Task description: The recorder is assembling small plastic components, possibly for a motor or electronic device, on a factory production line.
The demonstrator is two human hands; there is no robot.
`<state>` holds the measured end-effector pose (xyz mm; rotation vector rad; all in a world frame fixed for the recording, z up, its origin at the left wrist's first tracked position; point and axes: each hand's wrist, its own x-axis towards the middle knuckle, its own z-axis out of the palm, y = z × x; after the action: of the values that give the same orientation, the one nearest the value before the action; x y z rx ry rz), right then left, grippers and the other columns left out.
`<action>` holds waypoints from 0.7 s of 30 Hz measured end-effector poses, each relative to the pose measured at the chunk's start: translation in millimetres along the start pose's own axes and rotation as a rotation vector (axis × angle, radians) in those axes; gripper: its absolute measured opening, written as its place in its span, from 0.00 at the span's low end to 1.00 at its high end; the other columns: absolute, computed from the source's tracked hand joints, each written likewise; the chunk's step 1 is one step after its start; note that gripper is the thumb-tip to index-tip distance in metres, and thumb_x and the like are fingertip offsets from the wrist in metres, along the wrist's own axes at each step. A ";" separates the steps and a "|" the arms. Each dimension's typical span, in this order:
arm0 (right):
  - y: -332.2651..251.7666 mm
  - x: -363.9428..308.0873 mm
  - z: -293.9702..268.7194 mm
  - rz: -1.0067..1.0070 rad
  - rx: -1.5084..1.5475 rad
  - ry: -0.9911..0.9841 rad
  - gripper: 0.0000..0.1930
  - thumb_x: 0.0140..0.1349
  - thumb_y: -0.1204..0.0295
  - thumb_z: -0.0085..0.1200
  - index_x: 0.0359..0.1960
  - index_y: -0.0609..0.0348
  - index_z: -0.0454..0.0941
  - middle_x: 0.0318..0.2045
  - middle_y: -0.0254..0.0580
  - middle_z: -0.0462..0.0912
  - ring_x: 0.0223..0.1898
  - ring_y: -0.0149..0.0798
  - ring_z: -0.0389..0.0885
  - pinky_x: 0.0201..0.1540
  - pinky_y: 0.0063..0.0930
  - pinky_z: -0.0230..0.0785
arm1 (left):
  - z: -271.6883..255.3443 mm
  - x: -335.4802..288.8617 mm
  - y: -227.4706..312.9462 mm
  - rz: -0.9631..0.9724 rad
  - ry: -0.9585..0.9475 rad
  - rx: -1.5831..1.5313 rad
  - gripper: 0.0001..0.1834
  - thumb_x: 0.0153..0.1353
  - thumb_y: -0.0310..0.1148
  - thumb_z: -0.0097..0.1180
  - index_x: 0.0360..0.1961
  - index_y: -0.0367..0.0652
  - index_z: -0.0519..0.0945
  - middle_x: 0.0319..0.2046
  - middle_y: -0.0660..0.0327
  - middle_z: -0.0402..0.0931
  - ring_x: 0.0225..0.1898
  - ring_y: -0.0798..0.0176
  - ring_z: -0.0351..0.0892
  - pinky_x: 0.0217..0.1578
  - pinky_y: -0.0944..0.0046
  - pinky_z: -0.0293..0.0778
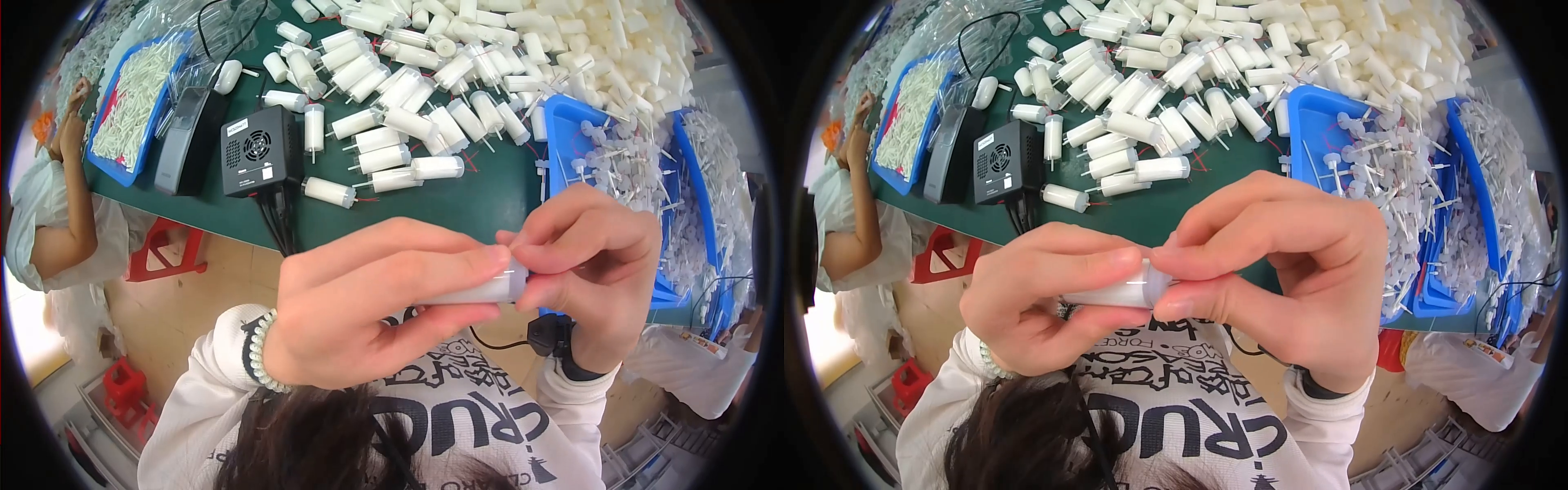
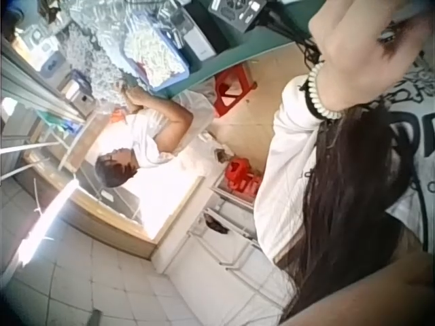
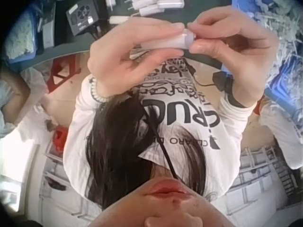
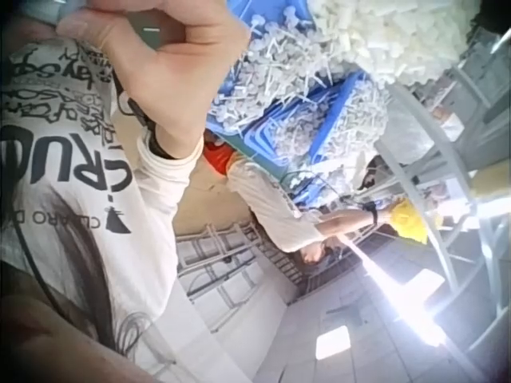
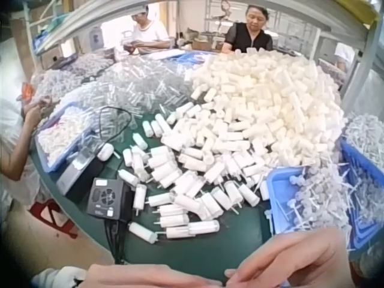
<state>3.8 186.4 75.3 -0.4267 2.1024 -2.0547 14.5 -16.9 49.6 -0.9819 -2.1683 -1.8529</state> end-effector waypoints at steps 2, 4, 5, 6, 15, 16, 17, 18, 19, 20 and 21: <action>-1.1 -0.6 0.1 0.011 -0.058 -0.024 0.12 0.35 0.77 0.70 0.22 0.65 0.79 0.26 0.46 0.77 0.28 0.34 0.76 0.37 0.25 0.74 | 1.6 -0.4 3.1 -0.016 0.003 0.025 0.21 0.43 0.18 0.66 0.42 0.31 0.77 0.34 0.48 0.77 0.32 0.59 0.80 0.29 0.68 0.77; -0.6 -2.9 2.6 0.014 -0.096 0.020 0.11 0.36 0.78 0.69 0.22 0.65 0.80 0.26 0.47 0.77 0.28 0.33 0.76 0.35 0.25 0.73 | 3.5 0.0 5.4 -0.027 0.021 0.066 0.21 0.42 0.19 0.67 0.40 0.31 0.77 0.34 0.48 0.77 0.32 0.59 0.80 0.30 0.68 0.77; -0.4 -3.6 4.2 0.016 -0.096 0.019 0.11 0.36 0.78 0.69 0.22 0.65 0.80 0.26 0.47 0.77 0.28 0.33 0.76 0.35 0.25 0.73 | 3.6 -0.2 6.3 -0.029 0.022 0.066 0.21 0.42 0.19 0.67 0.40 0.31 0.77 0.34 0.48 0.77 0.32 0.59 0.80 0.30 0.68 0.77; -0.3 -4.1 6.3 0.053 -0.052 0.048 0.11 0.38 0.76 0.69 0.23 0.66 0.80 0.26 0.47 0.78 0.27 0.33 0.76 0.34 0.24 0.72 | 3.7 -0.3 7.1 -0.026 0.018 0.098 0.20 0.43 0.19 0.66 0.41 0.30 0.77 0.34 0.48 0.78 0.32 0.59 0.80 0.30 0.69 0.77; 6.6 -7.9 7.3 0.116 0.252 0.099 0.16 0.50 0.66 0.62 0.33 0.69 0.78 0.33 0.47 0.77 0.34 0.31 0.74 0.32 0.20 0.64 | -2.3 6.9 8.4 -0.559 -0.098 -0.484 0.12 0.61 0.25 0.47 0.44 0.28 0.68 0.31 0.50 0.79 0.22 0.73 0.73 0.20 0.77 0.67; 4.3 -6.5 3.6 0.153 0.137 0.018 0.17 0.51 0.66 0.61 0.35 0.69 0.78 0.34 0.46 0.77 0.35 0.31 0.74 0.32 0.19 0.63 | -2.6 8.5 7.7 -0.604 -0.135 -0.524 0.12 0.60 0.25 0.48 0.43 0.28 0.68 0.31 0.50 0.79 0.21 0.73 0.73 0.20 0.77 0.68; 2.6 -6.2 4.0 0.154 0.134 0.021 0.17 0.51 0.66 0.61 0.35 0.69 0.78 0.34 0.46 0.77 0.35 0.31 0.74 0.32 0.19 0.63 | -2.3 9.2 7.7 -0.649 -0.171 -0.563 0.12 0.60 0.25 0.49 0.43 0.29 0.68 0.31 0.51 0.79 0.21 0.74 0.72 0.20 0.77 0.68; 1.2 -5.8 5.6 0.185 0.134 0.042 0.17 0.50 0.66 0.62 0.35 0.69 0.78 0.34 0.46 0.77 0.34 0.31 0.74 0.33 0.19 0.64 | 0.7 7.0 5.7 -0.648 -0.173 -0.566 0.12 0.60 0.25 0.49 0.43 0.29 0.68 0.31 0.51 0.79 0.21 0.74 0.72 0.20 0.77 0.68; 1.2 -5.1 6.7 0.216 0.135 0.062 0.18 0.50 0.66 0.63 0.36 0.68 0.78 0.34 0.45 0.77 0.33 0.31 0.74 0.33 0.19 0.64 | 5.0 2.6 0.4 -0.486 -0.122 -0.405 0.14 0.57 0.25 0.53 0.43 0.30 0.69 0.31 0.53 0.79 0.23 0.72 0.74 0.23 0.75 0.70; 2.3 -5.4 6.9 0.216 0.135 0.063 0.18 0.50 0.66 0.63 0.36 0.68 0.78 0.34 0.45 0.77 0.33 0.31 0.74 0.33 0.19 0.64 | 7.3 -0.2 -2.2 -0.324 -0.070 -0.245 0.16 0.55 0.24 0.58 0.43 0.31 0.70 0.32 0.55 0.79 0.25 0.71 0.76 0.26 0.74 0.72; 4.4 -5.9 7.1 0.195 0.147 0.071 0.16 0.48 0.69 0.64 0.35 0.68 0.79 0.34 0.45 0.77 0.33 0.31 0.74 0.33 0.19 0.65 | 6.5 -0.3 -0.6 -0.324 -0.070 -0.245 0.16 0.55 0.24 0.58 0.43 0.31 0.70 0.32 0.55 0.79 0.25 0.71 0.76 0.26 0.74 0.72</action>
<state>11.3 181.6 70.2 -0.1236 1.9268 -2.1182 16.4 -11.0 47.4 -0.7791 -2.2938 -2.3080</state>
